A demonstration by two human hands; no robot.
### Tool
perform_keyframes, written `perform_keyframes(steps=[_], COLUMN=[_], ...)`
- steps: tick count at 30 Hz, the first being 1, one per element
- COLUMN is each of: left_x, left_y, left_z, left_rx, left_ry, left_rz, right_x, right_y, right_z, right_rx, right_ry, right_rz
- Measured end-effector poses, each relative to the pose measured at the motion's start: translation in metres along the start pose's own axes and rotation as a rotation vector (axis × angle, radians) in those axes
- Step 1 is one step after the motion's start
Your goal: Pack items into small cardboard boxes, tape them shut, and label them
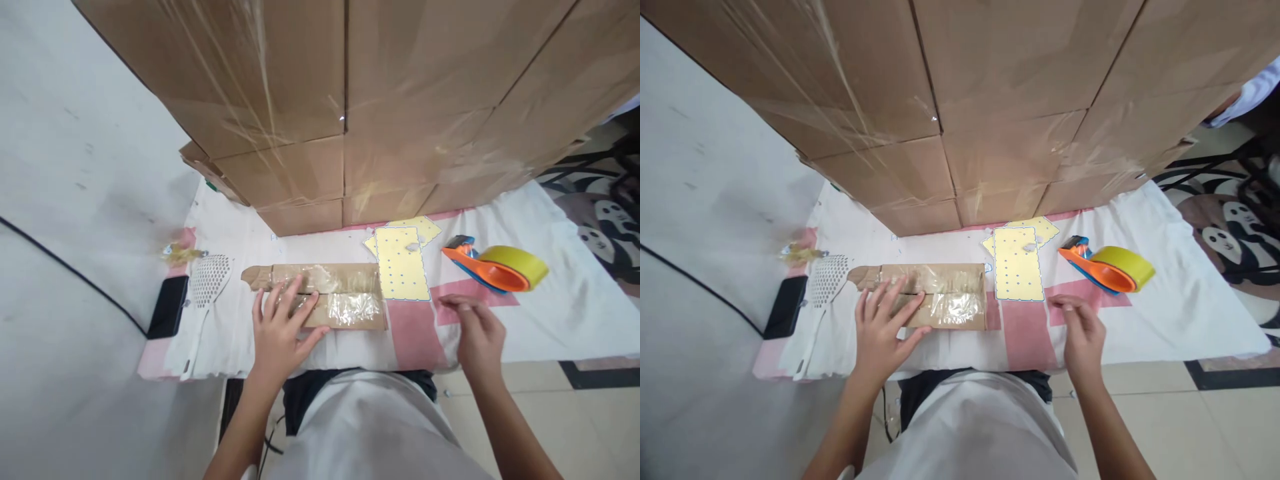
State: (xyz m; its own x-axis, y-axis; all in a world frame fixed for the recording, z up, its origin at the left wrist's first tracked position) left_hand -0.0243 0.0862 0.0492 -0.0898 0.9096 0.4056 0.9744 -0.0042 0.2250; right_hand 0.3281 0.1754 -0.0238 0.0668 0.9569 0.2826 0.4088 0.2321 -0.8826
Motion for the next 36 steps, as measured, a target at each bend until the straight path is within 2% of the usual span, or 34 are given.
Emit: perform_keyframes(steps=[2,5,6,8,11,15,17,19,21,25,27,29,31,36], left_x=[0.002,0.004,0.004,-0.001,-0.016,-0.028,-0.025,-0.019,-0.014,-0.004,0.000,0.002,0.001,-0.014], left_y=[-0.002,-0.002,-0.001,0.002,0.000,-0.004,-0.005,-0.006,-0.005,-0.005,-0.005,-0.005,-0.006,-0.004], left_z=[-0.002,-0.002,-0.005,-0.013,-0.019,-0.019,-0.016,-0.012,-0.011,-0.011,-0.010,-0.010,-0.012,-0.019], left_rx=[0.007,-0.010,-0.023,-0.055,-0.113,-0.116,-0.053,-0.006,-0.008,-0.026,-0.027,-0.028,-0.028,0.033], left_ry=[0.044,0.011,0.046,0.186,0.312,0.346,0.275,0.155,0.084,0.042,0.030,0.065,0.153,0.492], left_rz=[-0.039,-0.065,-0.056,-0.015,0.003,-0.042,-0.085,-0.127,-0.124,-0.154,-0.186,-0.197,-0.176,-0.030], right_x=[0.001,0.017,0.025,0.039,0.056,0.073,0.077,0.080,0.084,0.091,0.092,0.091,0.092,0.096], right_y=[-0.013,-0.054,-0.067,-0.089,-0.105,-0.109,-0.111,-0.116,-0.121,-0.136,-0.144,-0.150,-0.150,-0.134], right_z=[0.018,0.059,0.073,0.102,0.127,0.135,0.136,0.139,0.142,0.157,0.165,0.172,0.174,0.170], right_rx=[0.101,0.214,0.203,0.157,0.098,0.007,-0.007,-0.016,-0.077,-0.273,-0.298,-0.272,-0.228,-0.205], right_ry=[-0.162,-0.385,-0.455,-0.681,-0.937,-0.994,-1.038,-1.107,-1.158,-1.186,-1.205,-1.211,-1.203,-1.250], right_rz=[-0.081,-0.308,-0.373,-0.458,-0.477,-0.423,-0.406,-0.399,-0.411,-0.498,-0.547,-0.584,-0.599,-0.595])
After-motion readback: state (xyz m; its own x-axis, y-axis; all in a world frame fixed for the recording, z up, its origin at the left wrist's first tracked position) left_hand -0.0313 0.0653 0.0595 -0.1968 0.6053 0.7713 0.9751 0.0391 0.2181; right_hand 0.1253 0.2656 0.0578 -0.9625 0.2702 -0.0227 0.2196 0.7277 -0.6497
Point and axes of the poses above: each hand's wrist, its own x-axis towards the middle knuckle, its own z-axis out of the palm, y = z × x, the point moved 5 cm from there along x, towards the middle knuckle, and after that the axes turned 9 degrees about -z, right-handed, at the moved point
